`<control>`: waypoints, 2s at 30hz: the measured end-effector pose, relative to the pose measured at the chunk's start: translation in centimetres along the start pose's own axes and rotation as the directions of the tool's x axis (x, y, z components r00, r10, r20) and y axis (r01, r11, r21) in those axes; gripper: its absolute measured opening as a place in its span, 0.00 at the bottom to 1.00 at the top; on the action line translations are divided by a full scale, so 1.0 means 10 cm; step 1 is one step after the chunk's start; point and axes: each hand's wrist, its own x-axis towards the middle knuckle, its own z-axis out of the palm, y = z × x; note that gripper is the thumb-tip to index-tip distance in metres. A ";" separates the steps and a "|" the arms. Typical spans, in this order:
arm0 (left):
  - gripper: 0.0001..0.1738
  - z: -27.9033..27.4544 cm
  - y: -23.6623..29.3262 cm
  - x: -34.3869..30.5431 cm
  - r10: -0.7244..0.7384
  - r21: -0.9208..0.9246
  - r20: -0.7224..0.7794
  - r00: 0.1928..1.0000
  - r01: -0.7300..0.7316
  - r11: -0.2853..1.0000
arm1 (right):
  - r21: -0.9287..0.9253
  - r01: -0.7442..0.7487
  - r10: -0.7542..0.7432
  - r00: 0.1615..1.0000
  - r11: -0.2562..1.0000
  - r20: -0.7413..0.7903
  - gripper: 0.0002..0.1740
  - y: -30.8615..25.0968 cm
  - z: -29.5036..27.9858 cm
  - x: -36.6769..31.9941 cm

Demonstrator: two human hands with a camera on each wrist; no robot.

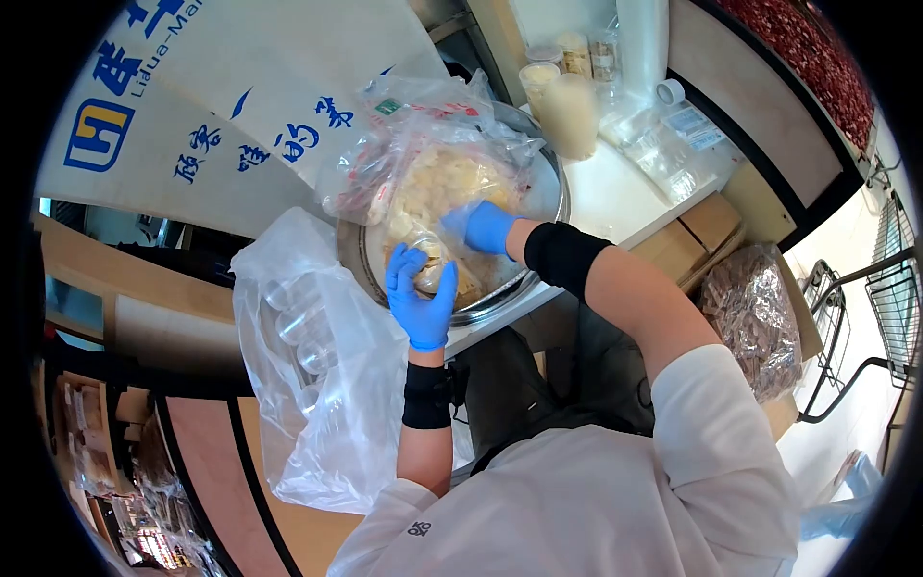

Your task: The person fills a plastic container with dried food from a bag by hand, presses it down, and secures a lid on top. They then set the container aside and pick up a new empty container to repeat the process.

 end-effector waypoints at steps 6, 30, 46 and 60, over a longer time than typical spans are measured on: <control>0.22 -0.02 -0.05 -0.01 -0.013 -0.021 -0.022 1.000 0.013 1.000 | 0.224 -0.083 0.155 0.933 0.971 -0.324 0.09 0.42 0.24 0.04; 0.40 -0.07 0.03 0.04 -0.202 -0.039 -0.019 0.979 0.201 0.979 | 0.898 -0.132 0.232 0.972 0.419 0.035 0.11 -0.30 -1.62 -0.38; 0.35 -0.06 -0.06 0.02 -0.169 -0.070 0.009 0.986 0.170 0.983 | 0.549 0.179 0.004 0.949 0.817 -0.314 0.12 -0.59 -1.20 -0.42; 0.34 -0.10 -0.06 0.02 -0.149 -0.033 -0.003 0.989 0.149 0.988 | 0.445 0.242 -0.148 0.960 0.862 -0.237 0.20 -0.62 -1.24 -0.48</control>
